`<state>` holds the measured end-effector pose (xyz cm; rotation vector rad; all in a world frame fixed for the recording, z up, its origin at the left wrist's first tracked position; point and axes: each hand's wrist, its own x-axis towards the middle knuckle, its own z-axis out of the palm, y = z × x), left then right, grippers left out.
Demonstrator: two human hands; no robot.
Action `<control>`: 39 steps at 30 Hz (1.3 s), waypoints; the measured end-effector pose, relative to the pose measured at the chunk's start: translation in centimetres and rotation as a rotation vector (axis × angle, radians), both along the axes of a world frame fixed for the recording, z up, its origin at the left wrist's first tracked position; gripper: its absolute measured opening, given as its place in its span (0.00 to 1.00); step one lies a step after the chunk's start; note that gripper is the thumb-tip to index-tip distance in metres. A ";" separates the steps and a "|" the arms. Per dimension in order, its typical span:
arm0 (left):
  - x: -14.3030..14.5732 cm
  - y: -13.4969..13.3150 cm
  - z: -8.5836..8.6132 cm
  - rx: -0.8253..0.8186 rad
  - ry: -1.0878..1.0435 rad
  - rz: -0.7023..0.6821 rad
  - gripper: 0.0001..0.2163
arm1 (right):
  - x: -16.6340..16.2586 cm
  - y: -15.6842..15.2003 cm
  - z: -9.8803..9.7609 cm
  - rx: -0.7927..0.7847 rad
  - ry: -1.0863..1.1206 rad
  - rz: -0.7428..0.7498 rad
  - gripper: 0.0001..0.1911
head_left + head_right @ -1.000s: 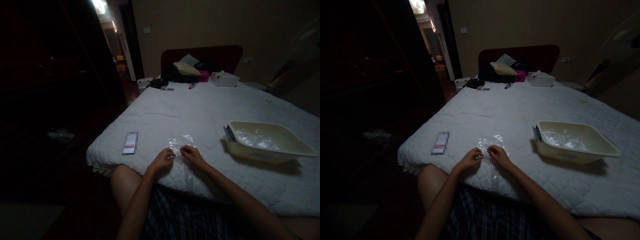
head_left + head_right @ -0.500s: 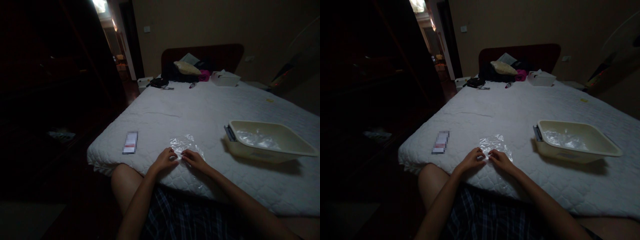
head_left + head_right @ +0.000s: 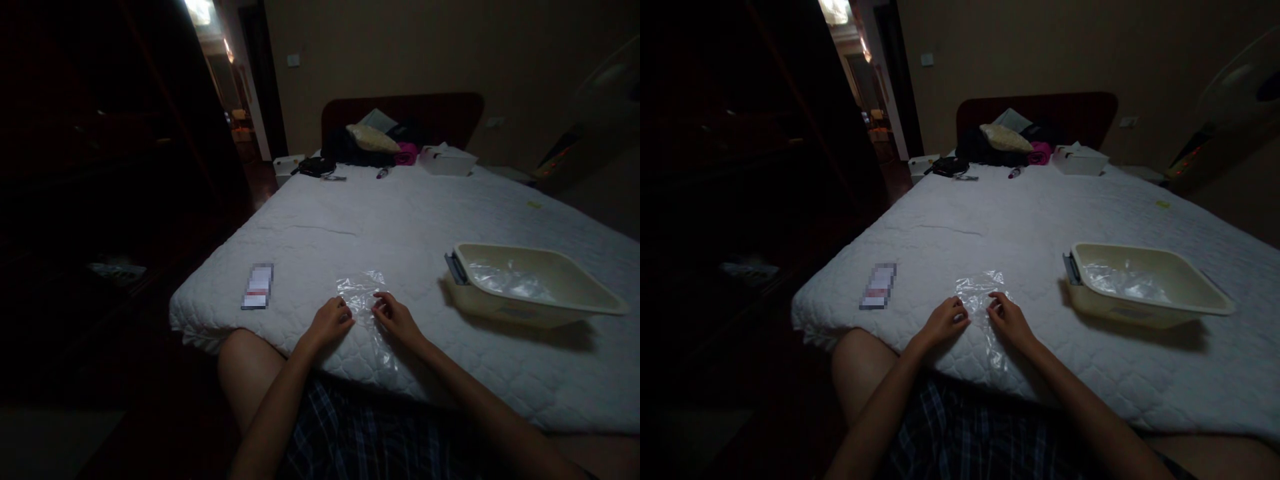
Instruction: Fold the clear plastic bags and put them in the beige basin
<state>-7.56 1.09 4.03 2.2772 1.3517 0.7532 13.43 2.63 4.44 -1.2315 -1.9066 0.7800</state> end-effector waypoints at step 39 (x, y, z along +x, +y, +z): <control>1.6 -0.4 -0.3 0.260 0.089 0.029 0.09 | 2.1 -1.5 0.0 0.383 -0.321 -0.045 0.13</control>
